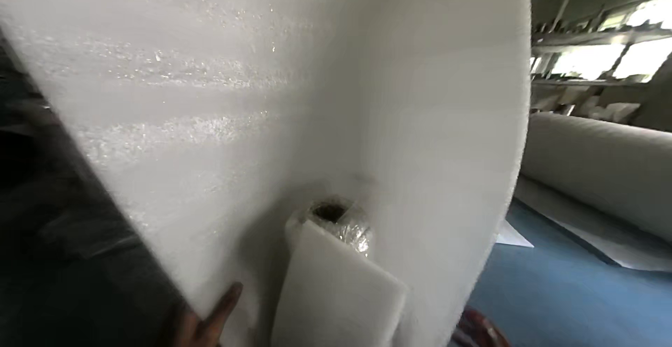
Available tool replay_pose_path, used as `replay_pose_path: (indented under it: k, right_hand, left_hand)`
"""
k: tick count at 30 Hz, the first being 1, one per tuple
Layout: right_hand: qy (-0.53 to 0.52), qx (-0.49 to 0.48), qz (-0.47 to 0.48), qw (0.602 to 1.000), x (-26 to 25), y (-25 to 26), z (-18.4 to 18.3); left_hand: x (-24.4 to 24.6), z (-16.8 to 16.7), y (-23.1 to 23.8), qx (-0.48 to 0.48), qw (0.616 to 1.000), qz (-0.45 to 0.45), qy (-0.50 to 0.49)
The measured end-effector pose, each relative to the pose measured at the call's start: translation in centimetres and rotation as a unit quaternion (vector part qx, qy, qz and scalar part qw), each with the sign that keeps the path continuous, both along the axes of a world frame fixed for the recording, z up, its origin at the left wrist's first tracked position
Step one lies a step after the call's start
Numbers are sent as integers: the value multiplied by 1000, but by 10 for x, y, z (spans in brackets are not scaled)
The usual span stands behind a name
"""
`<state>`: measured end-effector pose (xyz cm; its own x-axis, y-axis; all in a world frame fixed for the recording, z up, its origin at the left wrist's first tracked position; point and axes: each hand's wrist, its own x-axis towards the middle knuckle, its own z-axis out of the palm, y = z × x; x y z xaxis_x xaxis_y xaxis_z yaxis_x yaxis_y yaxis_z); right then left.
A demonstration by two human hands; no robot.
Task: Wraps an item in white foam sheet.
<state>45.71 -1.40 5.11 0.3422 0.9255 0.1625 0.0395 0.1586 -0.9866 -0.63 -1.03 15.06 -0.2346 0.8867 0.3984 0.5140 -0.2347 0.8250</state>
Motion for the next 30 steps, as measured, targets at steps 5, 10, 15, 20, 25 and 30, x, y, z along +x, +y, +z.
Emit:
replay_pose_path:
  k: [5, 10, 15, 20, 25, 30]
  right_hand:
    - [-165, 50, 31, 985, -60, 15, 151]
    - [-314, -66, -55, 946, -67, 8, 192]
    - [-392, 62, 24, 918, -86, -72, 166]
    - [-324, 115, 32, 938, -111, -80, 146]
    - [-170, 96, -56, 979, -84, -50, 154]
    - [-70, 124, -39, 989, -106, -9, 163]
  left_hand:
    - [-3, -9, -21, 49, 997, -12, 62]
    - [-4, -13, -33, 68, 996, -3, 54]
    - [-3, -28, -50, 90, 994, -6, -64]
    - [2, -39, -72, 98, 995, 6, -12]
    - [1, -43, -63, 139, 990, -12, -18]
    - [27, -38, -50, 203, 976, -26, 71]
